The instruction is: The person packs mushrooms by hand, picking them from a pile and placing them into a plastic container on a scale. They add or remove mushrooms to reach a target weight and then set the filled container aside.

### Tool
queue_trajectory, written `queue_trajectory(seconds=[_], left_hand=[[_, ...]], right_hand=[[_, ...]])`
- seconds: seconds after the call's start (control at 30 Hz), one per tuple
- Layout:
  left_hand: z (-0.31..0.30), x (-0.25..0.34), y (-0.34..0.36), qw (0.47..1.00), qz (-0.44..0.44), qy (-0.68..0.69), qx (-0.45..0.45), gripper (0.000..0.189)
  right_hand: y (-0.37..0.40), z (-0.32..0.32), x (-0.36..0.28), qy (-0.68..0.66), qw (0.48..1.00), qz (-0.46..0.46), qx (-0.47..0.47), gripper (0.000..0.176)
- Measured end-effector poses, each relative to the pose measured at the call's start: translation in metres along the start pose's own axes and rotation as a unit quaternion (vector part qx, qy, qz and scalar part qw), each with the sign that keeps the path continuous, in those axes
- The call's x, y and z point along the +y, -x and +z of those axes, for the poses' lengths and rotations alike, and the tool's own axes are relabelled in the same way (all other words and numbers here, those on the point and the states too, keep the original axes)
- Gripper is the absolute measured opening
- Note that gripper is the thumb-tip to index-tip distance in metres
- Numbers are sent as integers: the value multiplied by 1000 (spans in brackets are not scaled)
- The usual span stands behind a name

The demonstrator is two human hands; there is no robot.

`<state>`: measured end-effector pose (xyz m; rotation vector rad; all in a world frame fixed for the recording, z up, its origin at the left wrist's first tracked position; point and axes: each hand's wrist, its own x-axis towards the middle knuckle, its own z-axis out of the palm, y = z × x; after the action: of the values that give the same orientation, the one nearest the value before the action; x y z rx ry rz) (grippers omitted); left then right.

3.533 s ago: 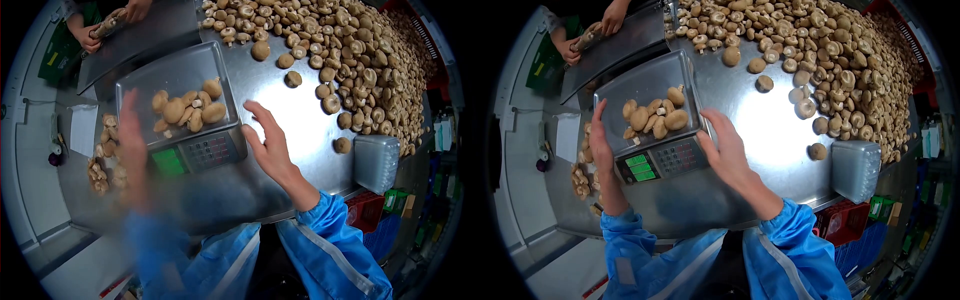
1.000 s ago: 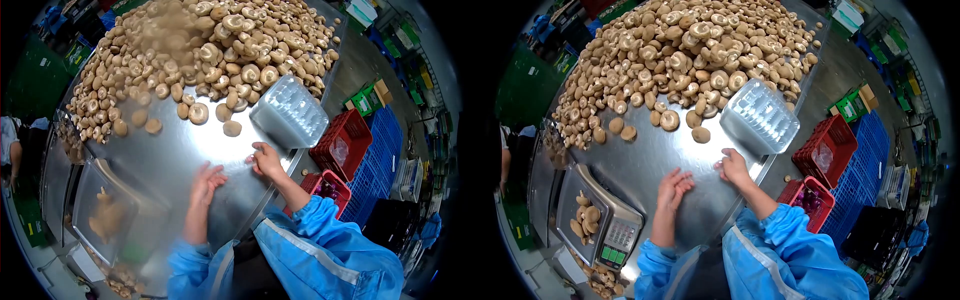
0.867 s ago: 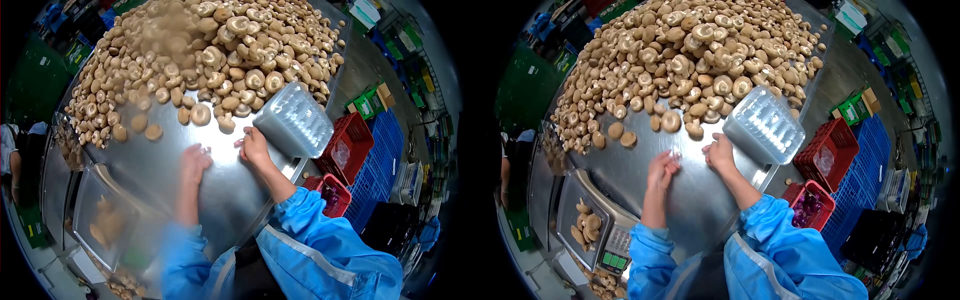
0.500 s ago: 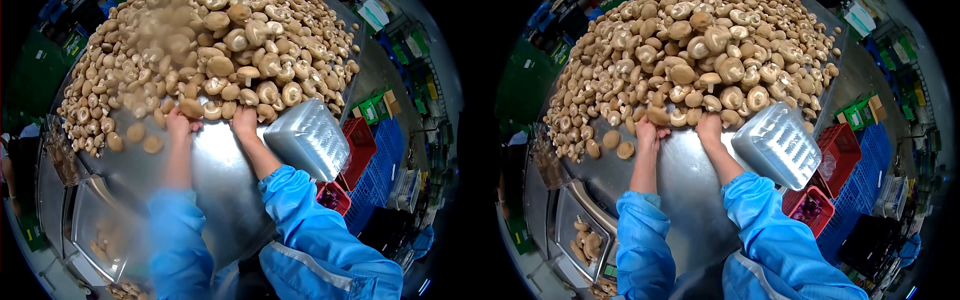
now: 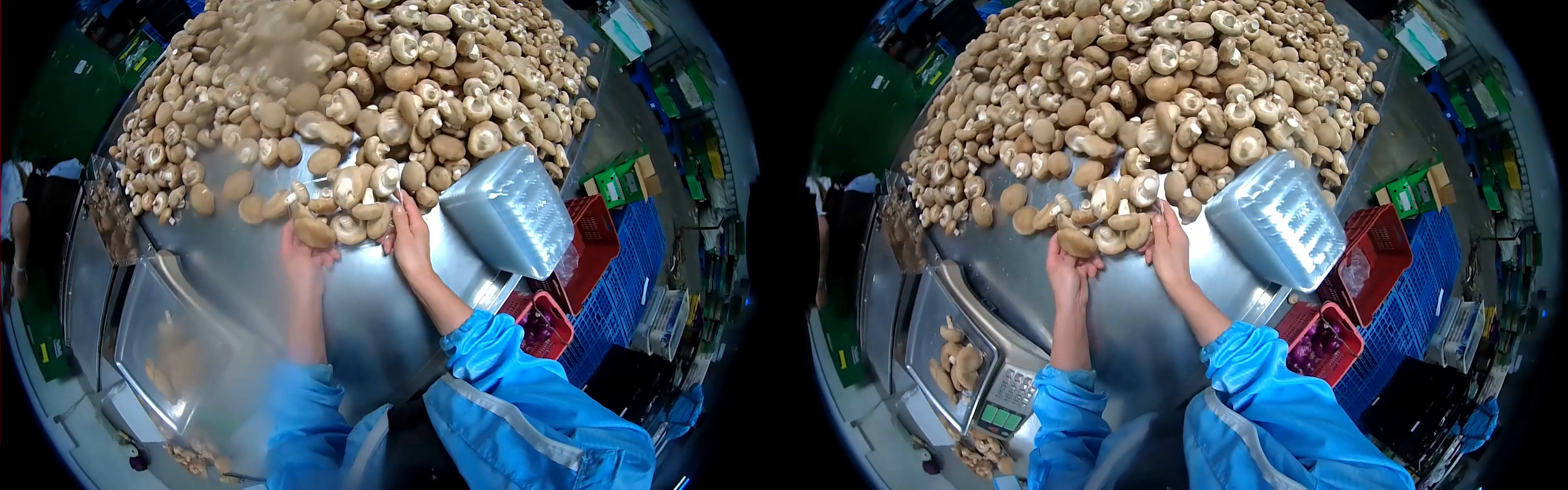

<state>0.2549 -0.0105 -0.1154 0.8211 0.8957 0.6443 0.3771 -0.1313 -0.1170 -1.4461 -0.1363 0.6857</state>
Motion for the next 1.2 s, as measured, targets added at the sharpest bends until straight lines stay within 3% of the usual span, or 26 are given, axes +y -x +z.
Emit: queue_trajectory(seconds=[0.13,0.3,0.5,0.7,0.8,0.9,1.03,1.13,1.17,1.2], left_hand=[[-20,0,37,1000,16,-10,0,28],[-54,2,81,998,-35,-45,8,46],[-97,-3,128,989,-95,-110,-16,49],[-118,-5,160,992,-103,-69,-14,48],[-129,-13,168,995,-92,-28,1,47],[-135,-16,175,996,-89,-16,12,47],[-128,-4,180,994,-105,-37,18,46],[-128,-1,181,990,-98,-84,55,39],[-129,-1,182,988,-94,-101,72,36],[-135,-3,182,979,-108,-159,70,39]], right_hand=[[30,-9,3,-8,999,13,-39,44],[68,-22,4,61,994,30,-83,43],[106,-36,6,125,980,73,-135,37],[118,-47,-1,309,917,65,-244,41],[134,-35,-17,490,846,-144,-151,51],[143,-8,-46,396,856,-287,-169,58],[146,22,-42,426,780,-338,-310,63],[139,29,-40,363,833,-286,-304,60],[139,32,-45,312,866,-308,-241,55],[135,30,-48,276,916,-196,-216,55]])
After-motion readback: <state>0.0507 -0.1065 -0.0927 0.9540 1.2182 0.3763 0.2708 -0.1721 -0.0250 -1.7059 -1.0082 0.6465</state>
